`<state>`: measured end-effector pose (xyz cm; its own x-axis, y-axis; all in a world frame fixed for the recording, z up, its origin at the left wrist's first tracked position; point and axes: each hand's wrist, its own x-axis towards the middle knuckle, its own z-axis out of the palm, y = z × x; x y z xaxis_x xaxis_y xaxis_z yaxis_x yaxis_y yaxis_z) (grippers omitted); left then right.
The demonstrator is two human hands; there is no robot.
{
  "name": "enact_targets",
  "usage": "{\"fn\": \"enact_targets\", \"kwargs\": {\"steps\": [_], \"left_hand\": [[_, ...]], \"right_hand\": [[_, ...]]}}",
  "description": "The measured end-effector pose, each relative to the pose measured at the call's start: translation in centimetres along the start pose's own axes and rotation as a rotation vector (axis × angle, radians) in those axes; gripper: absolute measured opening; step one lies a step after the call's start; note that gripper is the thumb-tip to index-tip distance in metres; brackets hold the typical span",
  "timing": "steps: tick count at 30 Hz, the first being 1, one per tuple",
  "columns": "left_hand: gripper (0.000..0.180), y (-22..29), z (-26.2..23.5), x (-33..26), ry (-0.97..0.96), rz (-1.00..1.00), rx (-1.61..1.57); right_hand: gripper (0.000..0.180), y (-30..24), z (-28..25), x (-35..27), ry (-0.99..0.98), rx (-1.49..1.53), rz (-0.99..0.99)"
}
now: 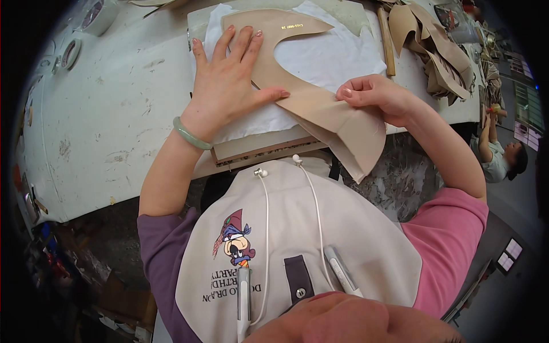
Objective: The person repeatedly assembles shoe upper components by hand, aligning and pressing lining pieces onto leather cutouts and smoothing them flat against the work surface.
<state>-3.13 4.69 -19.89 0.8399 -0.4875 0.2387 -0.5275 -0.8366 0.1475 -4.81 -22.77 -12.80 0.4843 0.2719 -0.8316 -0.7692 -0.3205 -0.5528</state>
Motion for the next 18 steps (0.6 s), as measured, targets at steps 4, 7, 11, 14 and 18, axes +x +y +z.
{"fn": "enact_targets", "kwargs": {"steps": [4,7,11,14,18], "left_hand": [[0.097,0.2,-0.4,0.1,-0.071,-0.011,0.027],[0.098,0.2,-0.4,0.1,-0.073,-0.003,0.036],[0.097,0.2,-0.4,0.1,-0.068,0.006,0.053],[0.097,0.3,-0.2,0.1,-0.054,0.014,0.068],[0.099,0.5,-0.2,0.2,-0.062,0.023,0.099]], "right_hand": [[0.034,0.2,-0.1,-1.0,-0.055,0.059,0.008],[0.037,0.9,-0.1,-1.2,0.072,-0.242,0.0],[0.05,0.2,0.3,-1.3,0.238,-0.787,0.026],[0.057,0.7,0.6,-1.5,0.284,-0.998,-0.06],[0.059,0.8,0.6,-1.3,0.297,-1.026,-0.081]]}}
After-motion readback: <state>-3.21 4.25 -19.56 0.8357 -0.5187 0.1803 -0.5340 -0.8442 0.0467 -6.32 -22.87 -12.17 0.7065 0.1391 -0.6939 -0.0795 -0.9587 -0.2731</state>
